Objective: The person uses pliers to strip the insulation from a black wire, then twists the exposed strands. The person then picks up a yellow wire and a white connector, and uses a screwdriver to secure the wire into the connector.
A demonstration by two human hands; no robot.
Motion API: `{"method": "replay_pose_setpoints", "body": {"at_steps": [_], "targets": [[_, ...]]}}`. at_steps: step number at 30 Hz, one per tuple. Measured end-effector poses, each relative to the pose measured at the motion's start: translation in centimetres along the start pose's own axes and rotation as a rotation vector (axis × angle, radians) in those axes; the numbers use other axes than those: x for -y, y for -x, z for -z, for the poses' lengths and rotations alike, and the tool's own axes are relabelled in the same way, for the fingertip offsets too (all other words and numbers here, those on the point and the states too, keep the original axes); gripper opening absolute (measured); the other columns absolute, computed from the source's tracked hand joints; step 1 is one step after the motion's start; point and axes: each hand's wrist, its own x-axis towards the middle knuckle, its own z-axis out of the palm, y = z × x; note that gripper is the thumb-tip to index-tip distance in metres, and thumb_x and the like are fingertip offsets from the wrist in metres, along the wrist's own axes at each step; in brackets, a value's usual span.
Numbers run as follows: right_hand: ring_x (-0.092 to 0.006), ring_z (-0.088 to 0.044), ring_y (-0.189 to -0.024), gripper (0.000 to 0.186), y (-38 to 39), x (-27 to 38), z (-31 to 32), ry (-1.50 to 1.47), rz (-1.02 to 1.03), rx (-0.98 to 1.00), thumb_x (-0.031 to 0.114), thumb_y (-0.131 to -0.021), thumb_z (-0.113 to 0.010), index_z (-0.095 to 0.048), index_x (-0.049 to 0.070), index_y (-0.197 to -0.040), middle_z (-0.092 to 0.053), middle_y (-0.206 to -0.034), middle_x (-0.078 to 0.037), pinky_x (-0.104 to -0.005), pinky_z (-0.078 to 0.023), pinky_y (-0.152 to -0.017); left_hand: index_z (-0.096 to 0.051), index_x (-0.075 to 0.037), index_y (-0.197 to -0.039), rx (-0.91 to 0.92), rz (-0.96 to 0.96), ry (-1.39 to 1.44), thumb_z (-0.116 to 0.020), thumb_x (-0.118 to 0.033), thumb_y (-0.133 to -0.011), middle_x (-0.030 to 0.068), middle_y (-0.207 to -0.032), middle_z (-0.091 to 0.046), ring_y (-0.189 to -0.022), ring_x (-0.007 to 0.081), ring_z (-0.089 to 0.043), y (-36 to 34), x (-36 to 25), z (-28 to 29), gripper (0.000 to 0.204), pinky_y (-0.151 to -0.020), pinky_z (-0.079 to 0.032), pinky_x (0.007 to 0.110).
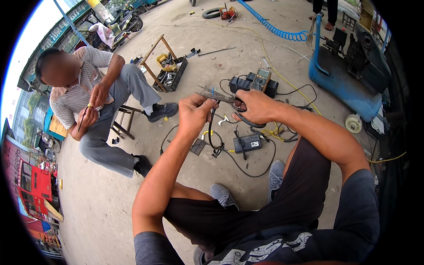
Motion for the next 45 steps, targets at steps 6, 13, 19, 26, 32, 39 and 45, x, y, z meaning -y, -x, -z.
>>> {"method": "replay_pose_setpoints", "body": {"at_steps": [6,13,19,26,32,39,45], "targets": [[-0.0362,-0.066,-0.08,0.045,0.0,-0.4,0.2,-0.011,0.018,0.018,0.035,-0.08,-0.074,-0.057,-0.004,-0.093,-0.066,-0.083,-0.02,-0.0423,-0.049,-0.071,-0.069,0.007,-0.082,0.008,0.016,0.031,-0.068,-0.005,-0.088,0.0111,-0.073,-0.069,-0.046,0.0076,-0.048,-0.2,0.2,-0.2,0.014,-0.041,-0.035,0.023],[-0.04,-0.065,-0.086,0.038,0.2,-0.5,0.9,0.0,0.007,0.05,0.031,-0.08,-0.069,-0.06,-0.004,-0.094,-0.066,-0.086,-0.024,-0.0456,-0.049,-0.076,-0.067,0.006,-0.08,0.016,0.019,0.066,-0.068,-0.007,-0.089,0.0102,-0.072,-0.068,-0.048,0.0072,-0.047,-0.5,0.4,-0.6,0.015,-0.043,-0.033,0.022],[-0.0421,-0.065,-0.089,0.034,0.2,-0.4,1.1,0.016,0.002,0.04,0.028,-0.08,-0.065,-0.061,-0.004,-0.094,-0.066,-0.088,-0.026,-0.0474,-0.05,-0.079,-0.062,0.002,-0.083,0.047,0.039,0.117,-0.064,-0.01,-0.094,0.0105,-0.077,-0.069,-0.049,0.0078,-0.046,-0.9,1.1,-0.6,0.016,-0.045,-0.034,0.023],[-0.0431,-0.065,-0.088,0.035,0.3,-0.4,1.0,0.008,0.014,0.026,0.027,-0.081,-0.065,-0.061,-0.005,-0.094,-0.066,-0.088,-0.027,-0.0475,-0.05,-0.079,-0.059,0.002,-0.091,0.083,0.078,0.163,-0.058,-0.012,-0.098,0.0103,-0.08,-0.068,-0.049,0.0086,-0.046,-0.4,-0.4,-1.3,0.015,-0.045,-0.034,0.023],[-0.0432,-0.065,-0.088,0.034,0.3,-0.1,0.6,-0.023,0.015,-0.002,0.025,-0.082,-0.065,-0.06,-0.006,-0.092,-0.066,-0.088,-0.027,-0.047,-0.05,-0.078,-0.058,0.001,-0.092,0.123,0.059,0.177,-0.059,-0.015,-0.098,0.0067,-0.078,-0.065,-0.05,0.007,-0.042,-0.7,0.5,-0.4,0.017,-0.045,-0.032,0.023],[-0.0426,-0.065,-0.081,0.033,0.1,0.6,-0.1,-0.119,-0.012,-0.013,0.025,-0.079,-0.069,-0.062,-0.007,-0.084,-0.066,-0.083,-0.027,-0.0466,-0.049,-0.071,-0.064,0.0,-0.09,0.044,-0.055,-0.053,-0.076,-0.019,-0.088,-0.0028,-0.078,-0.062,-0.063,0.003,-0.047,-0.7,1.4,-0.5,0.023,-0.055,-0.036,0.02],[-0.0325,-0.061,-0.063,0.039,-0.2,0.4,-1.4,-0.286,-0.054,0.014,0.03,-0.073,-0.074,-0.062,-0.007,-0.072,-0.061,-0.067,-0.023,-0.0435,-0.046,-0.061,-0.064,-0.001,-0.082,-0.025,-0.069,-0.089,-0.079,-0.021,-0.086,-0.0026,-0.073,-0.062,-0.065,0.0032,-0.048,-0.3,0.6,-1.2,0.026,-0.056,-0.038,0.021]]}}
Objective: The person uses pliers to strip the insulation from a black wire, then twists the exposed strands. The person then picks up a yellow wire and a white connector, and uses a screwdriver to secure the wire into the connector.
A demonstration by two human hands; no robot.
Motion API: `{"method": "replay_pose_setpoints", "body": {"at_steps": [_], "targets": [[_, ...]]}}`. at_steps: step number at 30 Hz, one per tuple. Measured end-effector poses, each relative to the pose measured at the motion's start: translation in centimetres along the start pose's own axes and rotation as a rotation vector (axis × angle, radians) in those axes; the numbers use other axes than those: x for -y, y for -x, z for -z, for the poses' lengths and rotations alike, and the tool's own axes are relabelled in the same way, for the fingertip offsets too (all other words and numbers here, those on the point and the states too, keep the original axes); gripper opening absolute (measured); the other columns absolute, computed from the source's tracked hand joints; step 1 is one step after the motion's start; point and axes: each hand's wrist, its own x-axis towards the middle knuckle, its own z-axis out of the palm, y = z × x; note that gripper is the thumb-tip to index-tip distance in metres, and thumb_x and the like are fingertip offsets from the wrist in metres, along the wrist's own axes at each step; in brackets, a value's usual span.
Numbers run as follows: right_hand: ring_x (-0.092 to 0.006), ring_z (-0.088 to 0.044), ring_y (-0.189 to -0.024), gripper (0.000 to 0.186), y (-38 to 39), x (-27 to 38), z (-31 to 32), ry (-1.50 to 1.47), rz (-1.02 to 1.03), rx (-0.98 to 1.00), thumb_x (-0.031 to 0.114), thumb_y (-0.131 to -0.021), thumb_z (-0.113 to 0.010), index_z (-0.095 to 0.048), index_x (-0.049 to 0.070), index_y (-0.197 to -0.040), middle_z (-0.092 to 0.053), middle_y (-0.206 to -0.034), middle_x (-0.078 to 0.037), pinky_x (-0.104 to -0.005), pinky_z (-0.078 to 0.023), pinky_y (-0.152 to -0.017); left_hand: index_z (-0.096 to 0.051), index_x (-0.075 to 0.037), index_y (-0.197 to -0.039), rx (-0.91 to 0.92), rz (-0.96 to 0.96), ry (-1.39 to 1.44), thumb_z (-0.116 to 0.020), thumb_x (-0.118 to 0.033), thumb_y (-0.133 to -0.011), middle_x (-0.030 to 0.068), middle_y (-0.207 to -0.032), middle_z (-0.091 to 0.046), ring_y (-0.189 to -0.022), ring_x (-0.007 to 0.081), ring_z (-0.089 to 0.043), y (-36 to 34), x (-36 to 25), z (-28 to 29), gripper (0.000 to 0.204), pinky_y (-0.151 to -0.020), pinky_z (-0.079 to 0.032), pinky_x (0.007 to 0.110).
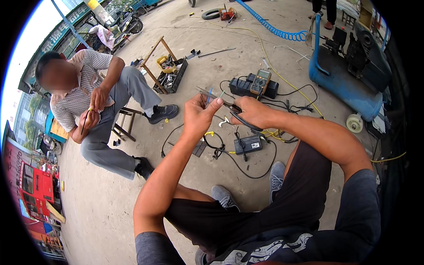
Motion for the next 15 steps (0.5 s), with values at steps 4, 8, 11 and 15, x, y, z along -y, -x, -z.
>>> {"method": "replay_pose_setpoints", "body": {"at_steps": [4,8,11,15], "targets": [[-0.0221,-0.053,-0.055,0.037,-0.1,0.0,-0.3,-0.115,-0.035,0.019,0.029,-0.069,-0.073,-0.059,-0.006,-0.065,-0.055,-0.057,-0.015,-0.0394,-0.042,-0.054,-0.064,-0.001,-0.081,-0.033,-0.029,-0.027,-0.079,-0.021,-0.085,-0.0024,-0.072,-0.062,-0.064,0.0041,-0.049,-0.2,0.5,0.2,0.026,-0.056,-0.038,0.022],[-0.0161,-0.046,-0.053,0.035,0.0,0.8,-0.5,-0.215,-0.103,0.027,0.027,-0.068,-0.073,-0.057,-0.003,-0.062,-0.051,-0.056,-0.007,-0.0366,-0.037,-0.05,-0.065,0.0,-0.078,-0.08,-0.037,-0.035,-0.081,-0.021,-0.083,-0.0025,-0.068,-0.06,-0.061,0.0046,-0.046,-0.2,0.5,0.2,0.027,-0.052,-0.036,0.023],[-0.0154,-0.046,-0.053,0.035,0.0,0.8,-0.6,-0.246,-0.109,0.022,0.028,-0.068,-0.073,-0.057,-0.002,-0.061,-0.05,-0.056,-0.006,-0.0363,-0.036,-0.05,-0.066,0.001,-0.076,-0.099,-0.055,-0.024,-0.082,-0.022,-0.082,-0.0027,-0.065,-0.058,-0.059,0.0048,-0.044,-0.3,0.6,0.2,0.028,-0.05,-0.034,0.024],[-0.0151,-0.046,-0.053,0.034,-0.1,0.7,-0.7,-0.255,-0.114,0.018,0.027,-0.068,-0.073,-0.057,-0.002,-0.061,-0.05,-0.056,-0.005,-0.0356,-0.036,-0.05,-0.066,0.001,-0.071,-0.124,-0.047,-0.074,-0.083,-0.023,-0.08,-0.0028,-0.061,-0.056,-0.057,0.0051,-0.042,-0.3,0.3,0.2,0.031,-0.048,-0.033,0.025]]}}
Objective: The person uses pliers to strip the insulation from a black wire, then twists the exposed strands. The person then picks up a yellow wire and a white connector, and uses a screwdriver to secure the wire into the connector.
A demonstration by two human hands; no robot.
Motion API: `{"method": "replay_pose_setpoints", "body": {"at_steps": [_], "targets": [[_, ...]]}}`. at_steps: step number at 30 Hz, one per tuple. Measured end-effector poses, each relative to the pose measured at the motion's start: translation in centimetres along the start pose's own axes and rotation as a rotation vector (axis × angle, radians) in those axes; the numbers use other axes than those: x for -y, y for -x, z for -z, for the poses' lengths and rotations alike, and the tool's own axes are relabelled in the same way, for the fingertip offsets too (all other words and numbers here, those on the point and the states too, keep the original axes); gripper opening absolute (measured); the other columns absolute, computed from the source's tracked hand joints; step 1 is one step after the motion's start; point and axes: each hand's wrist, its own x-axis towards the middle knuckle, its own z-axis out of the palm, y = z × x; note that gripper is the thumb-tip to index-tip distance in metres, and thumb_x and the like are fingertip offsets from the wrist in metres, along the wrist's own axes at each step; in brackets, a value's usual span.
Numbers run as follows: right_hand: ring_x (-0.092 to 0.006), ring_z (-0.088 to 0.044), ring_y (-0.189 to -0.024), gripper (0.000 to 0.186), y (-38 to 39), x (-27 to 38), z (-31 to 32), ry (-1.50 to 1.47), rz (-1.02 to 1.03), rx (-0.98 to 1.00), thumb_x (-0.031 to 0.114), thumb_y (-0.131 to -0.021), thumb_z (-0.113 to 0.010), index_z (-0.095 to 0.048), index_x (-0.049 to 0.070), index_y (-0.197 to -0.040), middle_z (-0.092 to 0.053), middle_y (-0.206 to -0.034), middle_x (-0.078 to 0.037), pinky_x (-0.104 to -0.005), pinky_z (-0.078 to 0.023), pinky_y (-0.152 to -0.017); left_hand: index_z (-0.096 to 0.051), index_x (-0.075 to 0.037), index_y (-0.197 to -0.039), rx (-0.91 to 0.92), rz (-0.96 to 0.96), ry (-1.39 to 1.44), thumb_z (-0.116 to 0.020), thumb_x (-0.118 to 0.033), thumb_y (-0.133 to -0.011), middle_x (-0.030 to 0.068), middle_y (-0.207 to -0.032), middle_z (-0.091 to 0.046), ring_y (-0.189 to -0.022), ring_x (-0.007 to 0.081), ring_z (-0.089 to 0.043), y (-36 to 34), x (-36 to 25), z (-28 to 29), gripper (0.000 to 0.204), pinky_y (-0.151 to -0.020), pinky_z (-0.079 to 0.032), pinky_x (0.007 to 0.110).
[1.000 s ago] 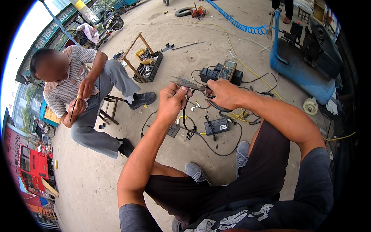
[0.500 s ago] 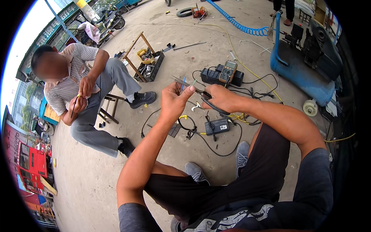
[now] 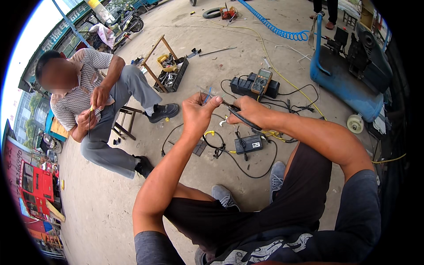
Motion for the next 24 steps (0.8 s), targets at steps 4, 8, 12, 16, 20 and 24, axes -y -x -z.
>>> {"method": "replay_pose_setpoints", "body": {"at_steps": [4,8,12,16,20,24], "targets": [[-0.015,-0.046,-0.053,0.033,0.3,0.6,0.2,-0.007,-0.022,-0.002,0.026,-0.069,-0.073,-0.057,-0.001,-0.062,-0.05,-0.056,-0.005,-0.0353,-0.037,-0.05,-0.065,0.002,-0.07,-0.007,0.04,-0.068,-0.084,-0.024,-0.079,-0.0008,-0.064,-0.06,-0.058,0.0055,-0.047,0.1,-1.1,0.0,0.033,-0.051,-0.037,0.024],[-0.0153,-0.047,-0.053,0.033,0.2,0.6,0.1,0.0,-0.025,-0.008,0.027,-0.069,-0.072,-0.057,-0.002,-0.062,-0.051,-0.057,-0.006,-0.0355,-0.038,-0.05,-0.065,0.002,-0.068,-0.025,0.034,-0.05,-0.084,-0.026,-0.078,-0.0003,-0.062,-0.059,-0.058,0.0058,-0.046,0.1,-0.9,0.0,0.036,-0.05,-0.036,0.025],[-0.0159,-0.048,-0.053,0.034,0.1,0.5,-0.2,0.013,-0.026,-0.021,0.027,-0.069,-0.072,-0.057,-0.002,-0.062,-0.052,-0.056,-0.007,-0.0358,-0.039,-0.05,-0.064,0.002,-0.067,-0.044,0.058,-0.072,-0.085,-0.027,-0.076,0.0003,-0.061,-0.059,-0.057,0.0059,-0.046,0.1,-1.2,0.1,0.037,-0.049,-0.036,0.025],[-0.0162,-0.048,-0.052,0.034,0.3,0.5,-0.5,-0.003,-0.048,-0.049,0.028,-0.069,-0.072,-0.058,-0.002,-0.062,-0.052,-0.056,-0.007,-0.036,-0.039,-0.05,-0.064,0.001,-0.066,-0.065,0.057,-0.074,-0.086,-0.028,-0.075,-0.0003,-0.06,-0.058,-0.056,0.0057,-0.045,0.1,-1.6,-0.1,0.038,-0.049,-0.035,0.024],[-0.0157,-0.048,-0.053,0.034,0.6,0.9,-0.9,-0.002,-0.019,-0.087,0.028,-0.071,-0.072,-0.058,-0.002,-0.062,-0.052,-0.056,-0.007,-0.0359,-0.039,-0.05,-0.064,0.002,-0.065,-0.093,0.04,-0.073,-0.087,-0.027,-0.074,0.0012,-0.058,-0.059,-0.055,0.0062,-0.046,0.1,-1.5,-0.1,0.038,-0.047,-0.037,0.025],[-0.0152,-0.047,-0.052,0.034,0.3,0.7,-1.4,-0.062,-0.023,-0.1,0.027,-0.073,-0.072,-0.058,-0.001,-0.061,-0.052,-0.056,-0.006,-0.0354,-0.037,-0.049,-0.062,0.003,-0.062,-0.113,0.034,-0.068,-0.088,-0.027,-0.073,0.0017,-0.056,-0.058,-0.053,0.0064,-0.046,0.1,-2.0,-0.3,0.041,-0.046,-0.037,0.026]]}}
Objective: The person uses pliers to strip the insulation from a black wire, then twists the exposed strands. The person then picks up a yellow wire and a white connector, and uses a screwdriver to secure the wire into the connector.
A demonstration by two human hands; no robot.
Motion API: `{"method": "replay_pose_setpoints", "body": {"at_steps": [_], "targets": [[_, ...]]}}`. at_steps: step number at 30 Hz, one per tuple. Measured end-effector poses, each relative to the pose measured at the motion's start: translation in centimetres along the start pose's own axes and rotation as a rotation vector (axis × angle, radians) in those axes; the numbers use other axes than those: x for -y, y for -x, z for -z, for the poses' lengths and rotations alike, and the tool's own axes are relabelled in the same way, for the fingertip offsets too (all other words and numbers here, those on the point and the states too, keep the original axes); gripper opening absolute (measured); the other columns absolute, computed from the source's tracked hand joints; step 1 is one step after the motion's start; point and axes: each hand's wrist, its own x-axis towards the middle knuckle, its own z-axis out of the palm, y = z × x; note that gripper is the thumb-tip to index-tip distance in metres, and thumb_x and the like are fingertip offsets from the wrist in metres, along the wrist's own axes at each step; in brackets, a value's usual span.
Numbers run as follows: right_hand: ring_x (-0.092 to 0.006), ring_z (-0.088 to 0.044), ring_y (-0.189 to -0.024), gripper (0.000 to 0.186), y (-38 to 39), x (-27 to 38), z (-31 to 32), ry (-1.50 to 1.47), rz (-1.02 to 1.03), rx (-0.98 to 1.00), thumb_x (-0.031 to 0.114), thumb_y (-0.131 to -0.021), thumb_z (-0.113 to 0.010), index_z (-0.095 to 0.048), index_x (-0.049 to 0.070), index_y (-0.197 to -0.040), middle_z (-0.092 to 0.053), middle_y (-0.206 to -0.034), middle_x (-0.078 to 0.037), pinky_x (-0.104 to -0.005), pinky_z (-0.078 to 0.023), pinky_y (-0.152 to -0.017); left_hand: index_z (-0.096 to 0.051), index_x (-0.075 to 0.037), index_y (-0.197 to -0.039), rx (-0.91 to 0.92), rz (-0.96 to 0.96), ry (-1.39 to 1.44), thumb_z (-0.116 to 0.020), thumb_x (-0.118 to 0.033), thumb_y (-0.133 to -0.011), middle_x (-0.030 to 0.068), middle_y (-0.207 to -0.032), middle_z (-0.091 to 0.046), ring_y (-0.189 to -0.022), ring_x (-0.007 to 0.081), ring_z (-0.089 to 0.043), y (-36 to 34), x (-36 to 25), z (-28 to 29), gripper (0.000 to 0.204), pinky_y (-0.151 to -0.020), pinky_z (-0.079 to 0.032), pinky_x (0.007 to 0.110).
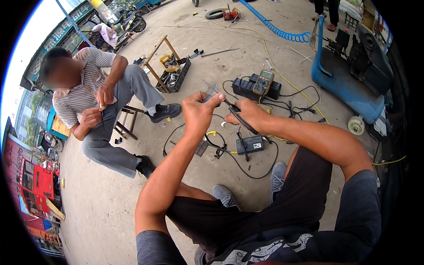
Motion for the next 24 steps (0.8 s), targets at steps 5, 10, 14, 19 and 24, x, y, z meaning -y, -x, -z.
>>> {"method": "replay_pose_setpoints", "body": {"at_steps": [5,10,14,19,24], "targets": [[-0.011,-0.041,-0.048,0.036,-1.2,-0.3,1.2,-0.325,-0.154,-0.052,0.027,-0.079,-0.069,-0.05,0.007,-0.056,-0.044,-0.053,0.0,-0.0311,-0.033,-0.045,-0.057,0.001,-0.058,-0.003,0.01,-0.066,-0.088,-0.027,-0.073,0.0008,-0.055,-0.057,-0.053,0.0063,-0.046,-0.1,0.6,0.0,0.045,-0.046,-0.036,0.027],[-0.0094,-0.041,-0.046,0.028,-1.5,-0.3,2.9,-0.417,-0.018,-0.068,0.027,-0.085,-0.064,-0.052,0.009,-0.068,-0.046,-0.058,0.001,-0.0282,-0.033,-0.043,-0.064,0.005,-0.087,0.092,0.041,0.059,-0.078,-0.025,-0.084,0.0014,-0.073,-0.061,-0.065,0.0058,-0.05,-0.3,2.1,-0.1,0.033,-0.057,-0.039,0.023],[-0.0077,-0.043,-0.05,0.024,-1.4,-0.2,2.8,-0.218,0.112,-0.105,0.026,-0.087,-0.064,-0.054,0.005,-0.079,-0.045,-0.061,0.002,-0.0262,-0.035,-0.045,-0.059,0.009,-0.113,0.195,0.08,0.332,-0.06,-0.015,-0.097,0.005,-0.086,-0.063,-0.07,0.0082,-0.05,-0.5,3.1,-0.3,0.029,-0.064,-0.041,0.023],[-0.0132,-0.052,-0.064,0.033,-1.2,-0.8,2.6,0.154,0.266,-0.21,0.029,-0.084,-0.069,-0.056,-0.001,-0.092,-0.054,-0.071,-0.004,-0.0302,-0.042,-0.057,-0.055,0.01,-0.12,0.247,0.095,0.425,-0.05,-0.007,-0.101,0.0064,-0.088,-0.062,-0.068,0.0105,-0.049,-0.7,3.4,-0.6,0.026,-0.064,-0.042,0.025],[-0.0322,-0.066,-0.081,0.043,-0.1,0.3,2.8,0.243,0.21,-0.158,0.034,-0.077,-0.074,-0.056,-0.002,-0.092,-0.066,-0.084,-0.018,-0.0388,-0.05,-0.073,-0.056,0.01,-0.117,0.249,0.144,0.395,-0.054,-0.006,-0.099,0.0082,-0.087,-0.067,-0.064,0.009,-0.051,-0.4,2.5,-0.4,0.025,-0.059,-0.043,0.024]]}}
